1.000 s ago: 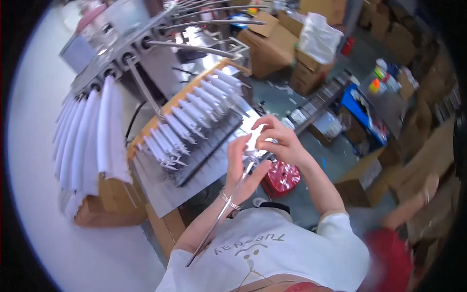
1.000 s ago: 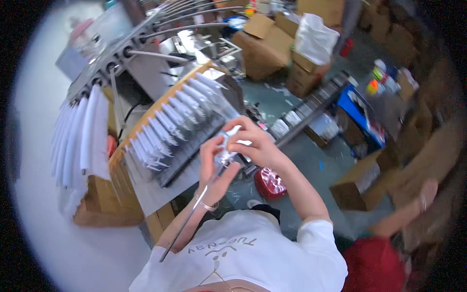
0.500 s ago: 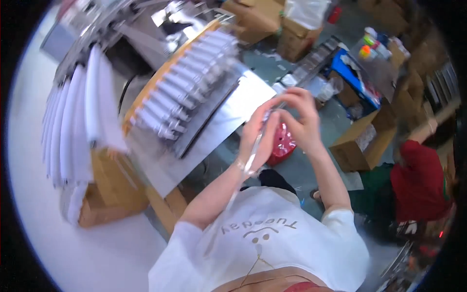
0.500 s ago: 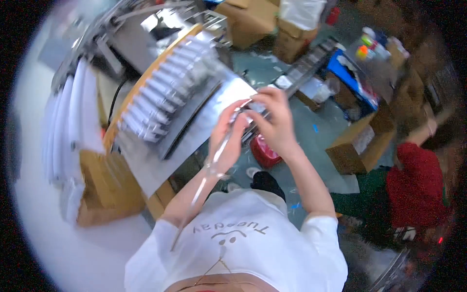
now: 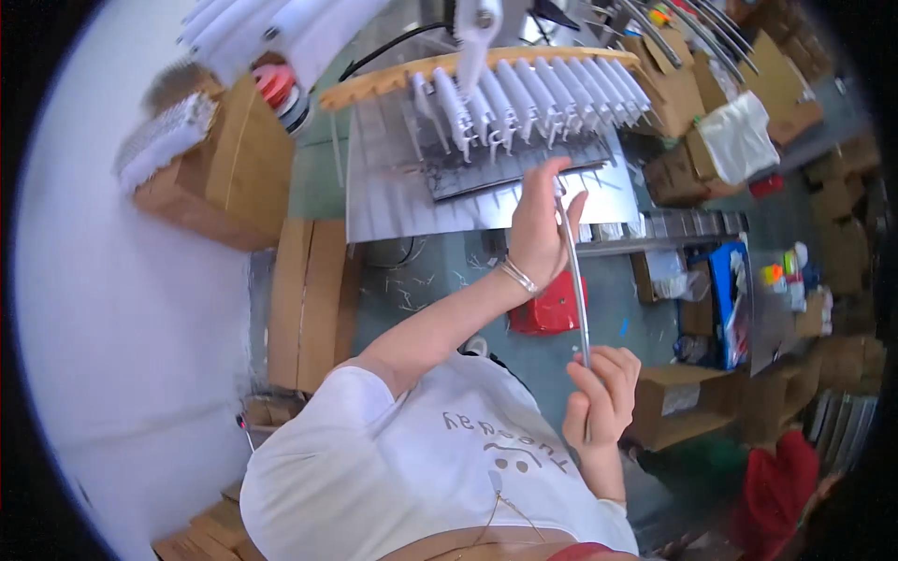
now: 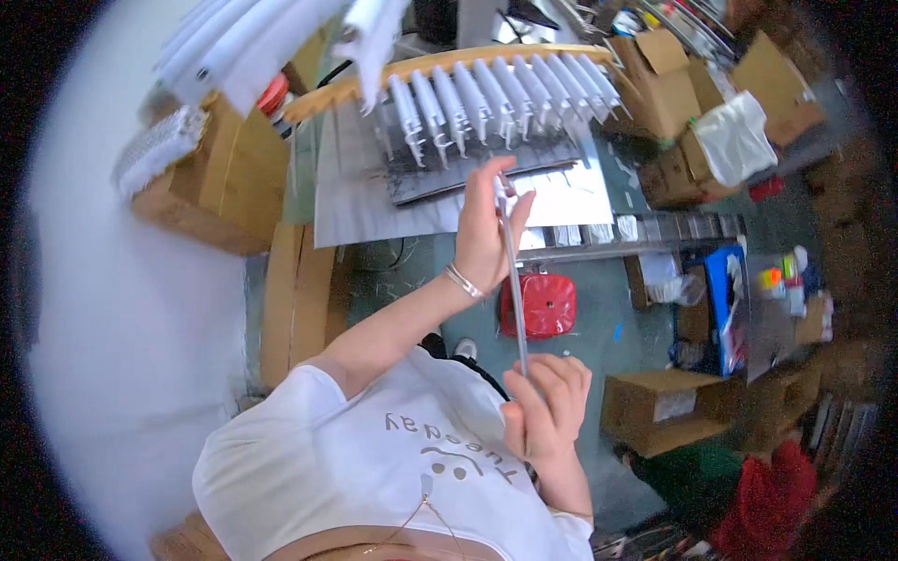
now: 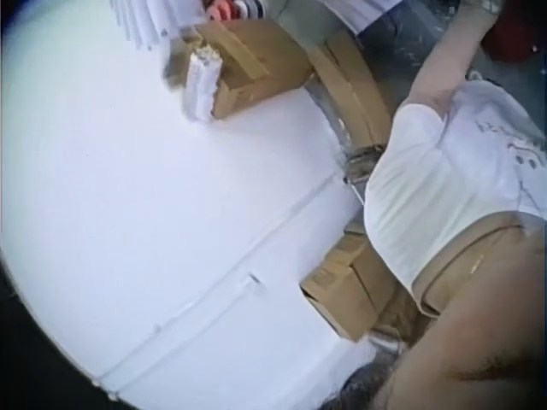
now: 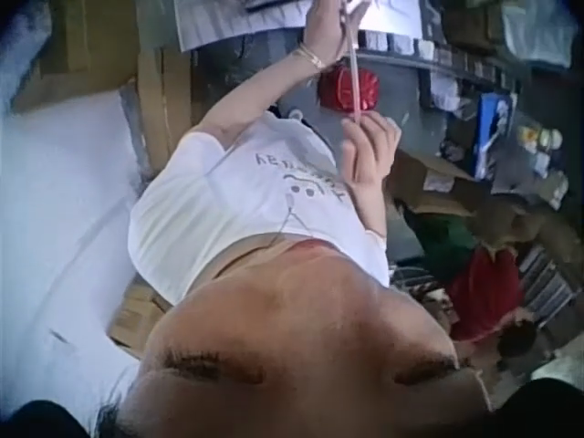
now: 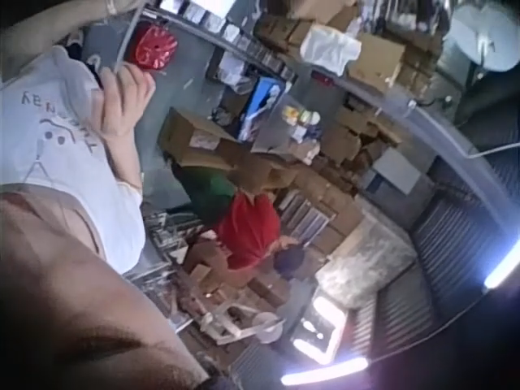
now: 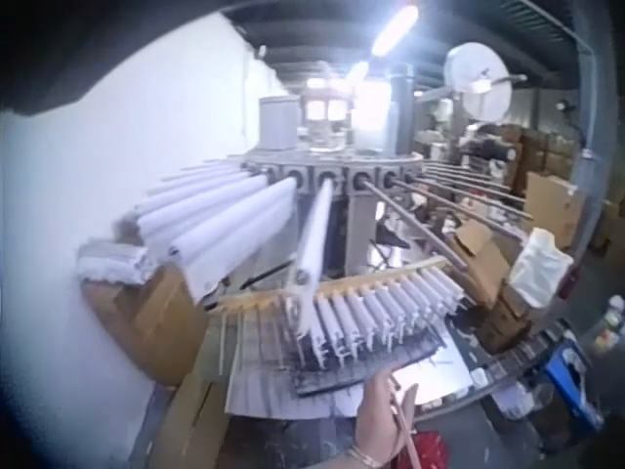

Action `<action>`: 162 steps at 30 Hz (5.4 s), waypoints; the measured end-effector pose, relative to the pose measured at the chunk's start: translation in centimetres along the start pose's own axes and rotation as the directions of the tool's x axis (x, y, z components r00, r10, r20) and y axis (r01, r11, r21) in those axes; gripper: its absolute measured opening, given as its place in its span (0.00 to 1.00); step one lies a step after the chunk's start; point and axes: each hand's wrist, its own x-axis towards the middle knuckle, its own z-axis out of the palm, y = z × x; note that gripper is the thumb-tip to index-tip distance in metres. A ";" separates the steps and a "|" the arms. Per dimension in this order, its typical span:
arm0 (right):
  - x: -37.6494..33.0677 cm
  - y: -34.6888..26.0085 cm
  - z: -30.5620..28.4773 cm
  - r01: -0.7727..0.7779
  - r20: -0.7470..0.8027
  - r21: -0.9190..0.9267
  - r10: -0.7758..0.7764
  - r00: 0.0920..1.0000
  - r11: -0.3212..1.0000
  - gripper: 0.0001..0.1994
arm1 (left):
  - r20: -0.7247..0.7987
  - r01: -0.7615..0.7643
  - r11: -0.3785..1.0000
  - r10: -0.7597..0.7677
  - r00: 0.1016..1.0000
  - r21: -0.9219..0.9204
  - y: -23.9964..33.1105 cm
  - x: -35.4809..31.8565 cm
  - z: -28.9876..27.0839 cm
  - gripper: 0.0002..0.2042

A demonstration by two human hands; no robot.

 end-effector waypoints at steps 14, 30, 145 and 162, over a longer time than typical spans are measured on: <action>0.5 -0.2 3.7 -0.116 -0.154 0.655 0.283 0.947 0.746 0.22 | -0.124 0.298 0.781 -0.429 0.895 -0.549 -7.9 6.3 -12.3 0.17; 6.6 -5.6 10.9 -0.308 -0.143 0.405 0.393 0.908 0.861 0.08 | 0.238 0.515 0.652 -0.469 0.850 -0.556 -10.9 9.8 -13.6 0.11; -0.8 9.7 -0.9 -0.660 0.005 0.369 0.709 0.705 0.654 0.13 | 0.580 0.761 0.367 -0.496 0.646 -0.534 -1.2 -5.7 6.8 0.09; 0.1 16.4 3.6 -0.427 0.389 0.887 0.780 0.491 -0.173 0.08 | 0.798 0.402 0.915 -0.221 0.560 -0.029 0.0 -2.9 1.2 0.18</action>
